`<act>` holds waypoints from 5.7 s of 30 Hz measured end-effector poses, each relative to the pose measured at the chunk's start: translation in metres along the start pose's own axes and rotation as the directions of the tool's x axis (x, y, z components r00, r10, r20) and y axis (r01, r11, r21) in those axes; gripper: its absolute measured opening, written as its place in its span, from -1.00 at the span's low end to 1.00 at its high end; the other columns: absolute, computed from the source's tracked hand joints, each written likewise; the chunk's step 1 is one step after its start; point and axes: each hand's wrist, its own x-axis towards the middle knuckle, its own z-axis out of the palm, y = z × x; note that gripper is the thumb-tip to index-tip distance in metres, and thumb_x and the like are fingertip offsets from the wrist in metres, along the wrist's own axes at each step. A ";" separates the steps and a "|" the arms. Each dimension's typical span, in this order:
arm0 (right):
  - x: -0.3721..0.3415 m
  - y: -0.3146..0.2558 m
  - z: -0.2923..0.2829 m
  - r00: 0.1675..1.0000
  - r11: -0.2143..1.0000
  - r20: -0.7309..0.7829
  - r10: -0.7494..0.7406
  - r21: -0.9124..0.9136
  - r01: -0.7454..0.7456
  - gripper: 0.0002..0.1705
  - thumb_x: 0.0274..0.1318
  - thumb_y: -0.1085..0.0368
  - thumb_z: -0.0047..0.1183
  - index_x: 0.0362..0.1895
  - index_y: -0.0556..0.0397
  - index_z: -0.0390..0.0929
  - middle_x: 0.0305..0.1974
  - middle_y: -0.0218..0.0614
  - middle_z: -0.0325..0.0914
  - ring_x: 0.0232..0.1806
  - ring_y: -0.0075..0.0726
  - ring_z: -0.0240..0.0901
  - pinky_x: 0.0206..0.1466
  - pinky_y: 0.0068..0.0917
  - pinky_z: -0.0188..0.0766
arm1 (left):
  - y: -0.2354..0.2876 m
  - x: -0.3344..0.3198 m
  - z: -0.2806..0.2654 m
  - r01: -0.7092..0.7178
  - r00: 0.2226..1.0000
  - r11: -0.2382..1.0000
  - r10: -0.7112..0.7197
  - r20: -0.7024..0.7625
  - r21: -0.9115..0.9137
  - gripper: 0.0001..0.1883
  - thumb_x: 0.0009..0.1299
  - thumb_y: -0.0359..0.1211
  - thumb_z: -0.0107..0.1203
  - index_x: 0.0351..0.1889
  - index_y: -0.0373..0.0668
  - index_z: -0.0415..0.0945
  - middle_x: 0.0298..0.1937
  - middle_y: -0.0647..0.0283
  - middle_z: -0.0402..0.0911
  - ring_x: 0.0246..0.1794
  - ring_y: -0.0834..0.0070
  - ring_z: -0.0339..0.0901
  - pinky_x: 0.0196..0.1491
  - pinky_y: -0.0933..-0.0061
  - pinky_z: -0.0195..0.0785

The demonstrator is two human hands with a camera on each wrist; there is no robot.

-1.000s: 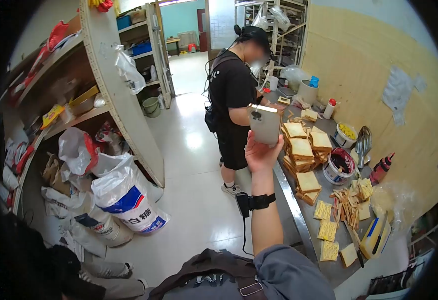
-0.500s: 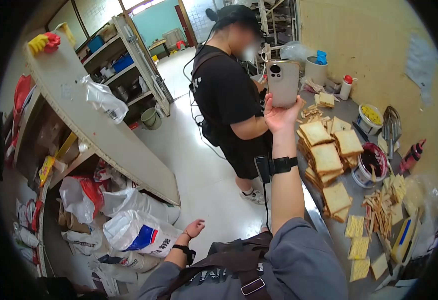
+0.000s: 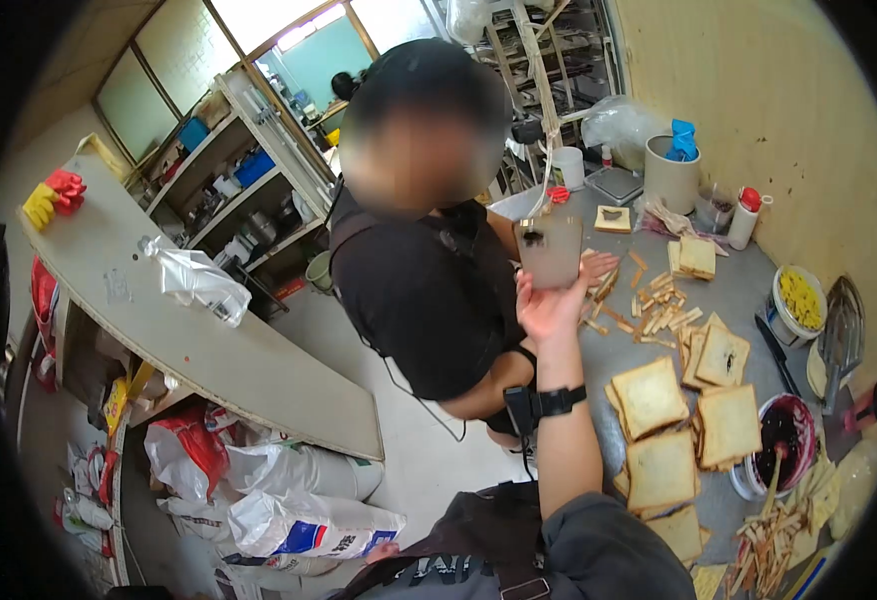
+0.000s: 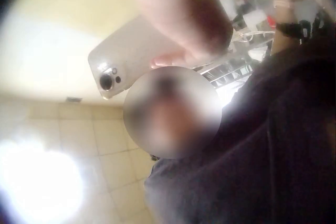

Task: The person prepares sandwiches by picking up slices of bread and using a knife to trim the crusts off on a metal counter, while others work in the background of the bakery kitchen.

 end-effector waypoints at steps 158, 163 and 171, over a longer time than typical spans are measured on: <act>-0.779 0.333 -0.072 -0.116 0.254 -0.253 -0.960 -0.625 -0.739 -0.49 0.14 0.14 0.14 0.17 0.00 0.44 -0.09 -0.07 0.59 -0.08 -0.04 0.55 -0.01 -0.21 0.48 | 0.184 0.147 0.271 -0.961 0.277 -0.023 -0.153 0.949 0.277 -0.59 0.32 0.00 0.09 -0.03 -0.06 0.56 -0.07 -0.02 0.67 0.01 0.05 0.59 0.10 0.14 0.43; -0.849 0.365 -0.067 -0.283 0.385 -0.261 -0.923 -0.656 -0.649 -0.50 0.15 0.17 0.13 0.18 0.01 0.43 -0.10 -0.08 0.59 -0.09 -0.06 0.56 -0.02 -0.21 0.47 | 0.216 -0.010 0.358 -0.998 -0.060 -0.006 -0.147 0.987 -0.061 -0.60 0.36 -0.09 0.07 0.04 -0.11 0.48 -0.18 0.01 0.66 -0.09 0.08 0.60 0.00 0.15 0.45; -0.903 0.325 -0.067 -0.262 0.402 -0.306 -0.915 -0.727 -0.557 -0.49 0.17 0.20 0.13 0.21 -0.01 0.41 -0.08 -0.08 0.57 -0.05 -0.08 0.54 0.01 -0.25 0.47 | 0.274 -0.223 0.415 -0.869 -0.485 -0.028 -0.158 0.860 -0.495 -0.65 0.42 -0.20 0.05 0.09 -0.11 0.47 -0.08 0.12 0.60 -0.07 0.16 0.57 0.02 0.22 0.43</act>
